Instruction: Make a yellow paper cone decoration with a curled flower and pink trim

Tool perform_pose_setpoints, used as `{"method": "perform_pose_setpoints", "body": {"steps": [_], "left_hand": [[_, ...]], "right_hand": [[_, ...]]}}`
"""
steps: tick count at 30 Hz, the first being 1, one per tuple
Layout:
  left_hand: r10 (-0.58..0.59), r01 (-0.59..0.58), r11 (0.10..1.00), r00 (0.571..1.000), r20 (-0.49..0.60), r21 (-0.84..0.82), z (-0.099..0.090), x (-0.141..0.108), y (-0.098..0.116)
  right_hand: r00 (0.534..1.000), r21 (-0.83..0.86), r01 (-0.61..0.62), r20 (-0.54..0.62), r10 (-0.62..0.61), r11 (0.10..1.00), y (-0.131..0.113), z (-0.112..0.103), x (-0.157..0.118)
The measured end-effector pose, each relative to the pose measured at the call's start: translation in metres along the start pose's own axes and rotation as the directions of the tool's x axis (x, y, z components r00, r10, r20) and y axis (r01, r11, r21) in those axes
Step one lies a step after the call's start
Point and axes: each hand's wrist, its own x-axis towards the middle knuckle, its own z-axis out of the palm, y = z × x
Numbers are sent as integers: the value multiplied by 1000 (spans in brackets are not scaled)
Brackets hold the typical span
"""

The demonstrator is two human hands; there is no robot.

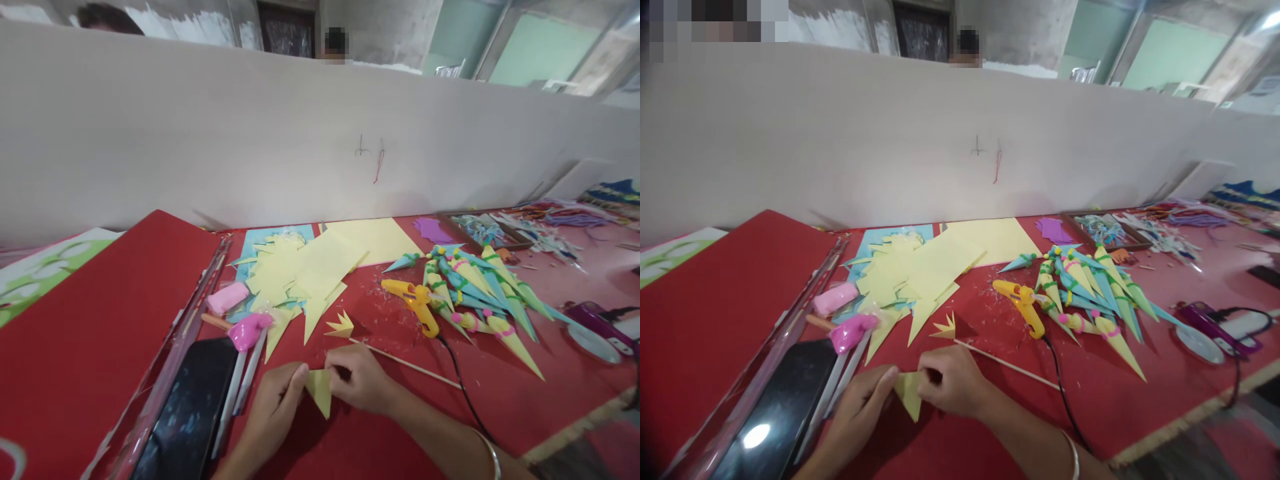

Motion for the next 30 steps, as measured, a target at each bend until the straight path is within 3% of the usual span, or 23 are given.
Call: {"method": "perform_pose_setpoints", "body": {"steps": [4, 11, 16, 22, 26, 30], "left_hand": [[-43, 43, 999, 996, -75, 1, -10, 2, 1], [14, -14, 1000, 1000, -20, 26, -14, 6, 3], [21, -21, 999, 1000, 1, 34, -15, 5, 6], [1, -2, 999, 1000, -23, -45, -14, 3, 6], [-19, 17, 999, 998, -56, -44, -13, 5, 7], [-19, 21, 995, 1000, 23, -93, -12, 7, 8]], "right_hand": [[998, 29, -54, -37, 55, 998, 2, -4, 1], [996, 72, -60, 64, 55, 996, -4, 1, 2], [983, 110, -160, 107, 149, 981, -9, -3, 1], [989, -4, -104, 105, 104, 995, -9, -4, 1], [988, 48, -126, 95, 121, 991, -9, -3, 2], [984, 122, -110, 155, 90, 986, -11, -3, 1]]}}
